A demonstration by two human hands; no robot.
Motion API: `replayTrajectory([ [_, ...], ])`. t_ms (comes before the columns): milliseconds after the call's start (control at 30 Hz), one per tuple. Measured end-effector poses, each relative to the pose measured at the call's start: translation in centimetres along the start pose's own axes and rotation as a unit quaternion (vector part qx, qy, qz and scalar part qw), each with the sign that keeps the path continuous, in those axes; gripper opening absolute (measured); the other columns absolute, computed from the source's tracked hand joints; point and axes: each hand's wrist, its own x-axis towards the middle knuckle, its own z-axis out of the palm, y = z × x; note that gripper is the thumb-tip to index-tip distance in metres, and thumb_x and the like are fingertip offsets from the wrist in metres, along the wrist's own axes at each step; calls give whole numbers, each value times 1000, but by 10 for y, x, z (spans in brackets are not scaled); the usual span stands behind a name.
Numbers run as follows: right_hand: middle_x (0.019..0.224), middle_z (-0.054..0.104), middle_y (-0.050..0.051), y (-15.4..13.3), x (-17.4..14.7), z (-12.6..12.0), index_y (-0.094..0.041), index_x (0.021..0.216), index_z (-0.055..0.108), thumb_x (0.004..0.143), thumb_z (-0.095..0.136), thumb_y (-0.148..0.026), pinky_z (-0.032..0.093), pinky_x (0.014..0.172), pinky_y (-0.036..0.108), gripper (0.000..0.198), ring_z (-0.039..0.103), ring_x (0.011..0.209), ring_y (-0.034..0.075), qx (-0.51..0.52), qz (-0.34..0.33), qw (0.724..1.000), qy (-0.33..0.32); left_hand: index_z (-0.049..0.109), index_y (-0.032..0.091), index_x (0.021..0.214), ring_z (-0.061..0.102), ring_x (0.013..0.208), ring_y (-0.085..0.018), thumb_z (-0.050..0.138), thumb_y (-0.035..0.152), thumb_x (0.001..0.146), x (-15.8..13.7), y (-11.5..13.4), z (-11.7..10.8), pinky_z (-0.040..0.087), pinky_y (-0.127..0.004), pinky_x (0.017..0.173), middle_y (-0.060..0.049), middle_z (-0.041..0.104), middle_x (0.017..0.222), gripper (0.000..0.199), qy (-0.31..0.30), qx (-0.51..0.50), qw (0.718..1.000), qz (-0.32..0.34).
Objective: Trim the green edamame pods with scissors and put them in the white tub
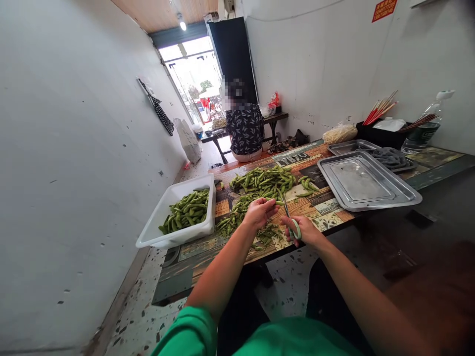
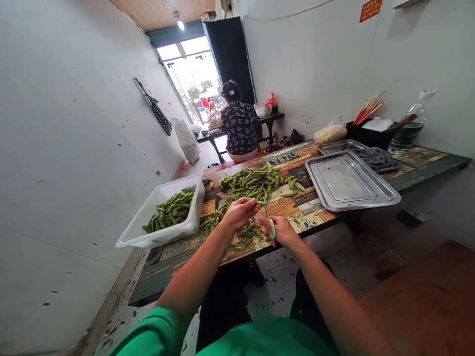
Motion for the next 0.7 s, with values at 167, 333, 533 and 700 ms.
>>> replayTrajectory([
  [167,49,55,-3,2,1,-1,-16,75,57,69,68,-55,35,26,17,41,53,38,11,-11,-13,1000,19,40,15,65,63,59,-10,74,11,67,-4,-5,4,51,-22,62,-1,61,62,34,-9,17,1000,22],
  [333,40,49,-4,7,3,0,-15,67,57,69,68,-55,24,23,15,41,46,30,8,-8,-1,998,65,46,14,70,63,58,-12,68,13,69,2,-3,-1,51,-25,62,-2,62,61,23,40,29,999,23],
  [533,48,56,-2,11,2,-10,-14,77,58,69,68,-56,32,25,15,43,54,37,10,92,10,991,92,57,14,85,61,63,-13,52,15,74,45,19,0,49,-28,66,-3,64,68,13,117,208,966,97],
  [700,49,55,-2,12,-3,-17,-15,78,57,71,66,-57,30,25,15,44,54,38,10,120,-1,987,105,69,14,78,63,86,-22,60,31,72,80,13,26,46,-28,73,-12,69,86,20,123,660,727,145],
])
